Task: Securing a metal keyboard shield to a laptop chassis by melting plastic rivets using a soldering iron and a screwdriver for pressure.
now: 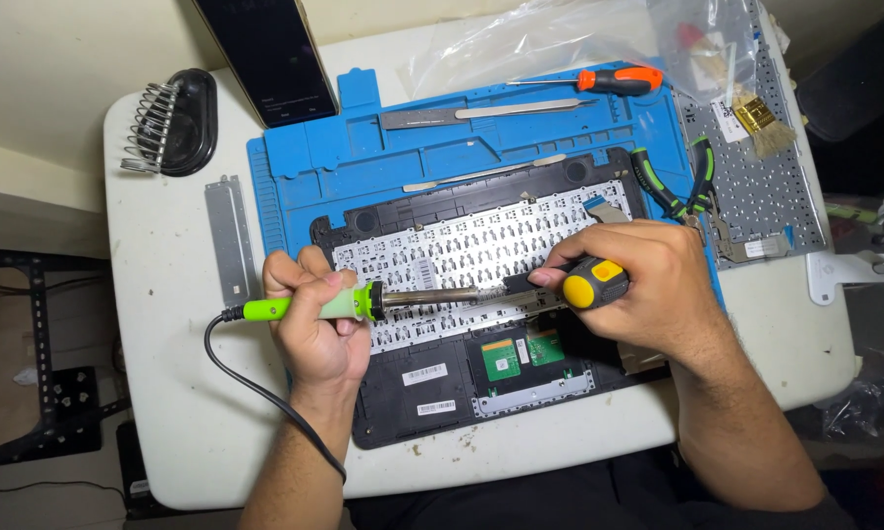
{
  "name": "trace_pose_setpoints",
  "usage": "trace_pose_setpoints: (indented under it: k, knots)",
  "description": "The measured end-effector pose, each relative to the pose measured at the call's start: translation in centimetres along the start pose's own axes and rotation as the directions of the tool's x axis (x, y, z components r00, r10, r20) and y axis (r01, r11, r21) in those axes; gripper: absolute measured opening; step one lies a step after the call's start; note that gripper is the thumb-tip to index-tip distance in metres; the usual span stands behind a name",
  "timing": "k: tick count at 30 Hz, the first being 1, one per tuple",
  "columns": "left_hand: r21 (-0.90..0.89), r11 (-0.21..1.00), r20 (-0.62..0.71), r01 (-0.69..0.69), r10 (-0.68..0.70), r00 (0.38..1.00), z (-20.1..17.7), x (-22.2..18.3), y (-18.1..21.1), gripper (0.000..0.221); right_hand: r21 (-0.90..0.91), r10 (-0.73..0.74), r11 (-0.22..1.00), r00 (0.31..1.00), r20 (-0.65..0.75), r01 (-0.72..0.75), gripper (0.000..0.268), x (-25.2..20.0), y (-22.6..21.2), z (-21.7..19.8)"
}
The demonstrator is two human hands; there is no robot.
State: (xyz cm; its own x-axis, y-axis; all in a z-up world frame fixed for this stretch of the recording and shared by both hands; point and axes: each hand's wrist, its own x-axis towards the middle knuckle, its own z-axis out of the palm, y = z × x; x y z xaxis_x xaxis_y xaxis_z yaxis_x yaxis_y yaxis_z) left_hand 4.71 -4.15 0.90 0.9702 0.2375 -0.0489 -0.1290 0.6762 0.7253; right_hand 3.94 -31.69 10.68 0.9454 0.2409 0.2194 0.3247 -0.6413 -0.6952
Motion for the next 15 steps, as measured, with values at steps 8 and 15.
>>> trace_pose_setpoints:
  k: [8, 15]
  knots:
    - [0.004, 1.000, 0.011, 0.004, -0.004, 1.000, 0.02, 0.02, 0.06, 0.035, -0.002, 0.005, 1.000, 1.000, 0.008, -0.005, 0.010, 0.06, 0.29, 0.04]
    - [0.001, 1.000, 0.011, 0.002, -0.002, 1.000, -0.37, 0.14, -0.11, 0.035, -0.017, 0.009, 1.000, 1.000, 0.015, -0.009, 0.009, 0.07, 0.23, 0.07]
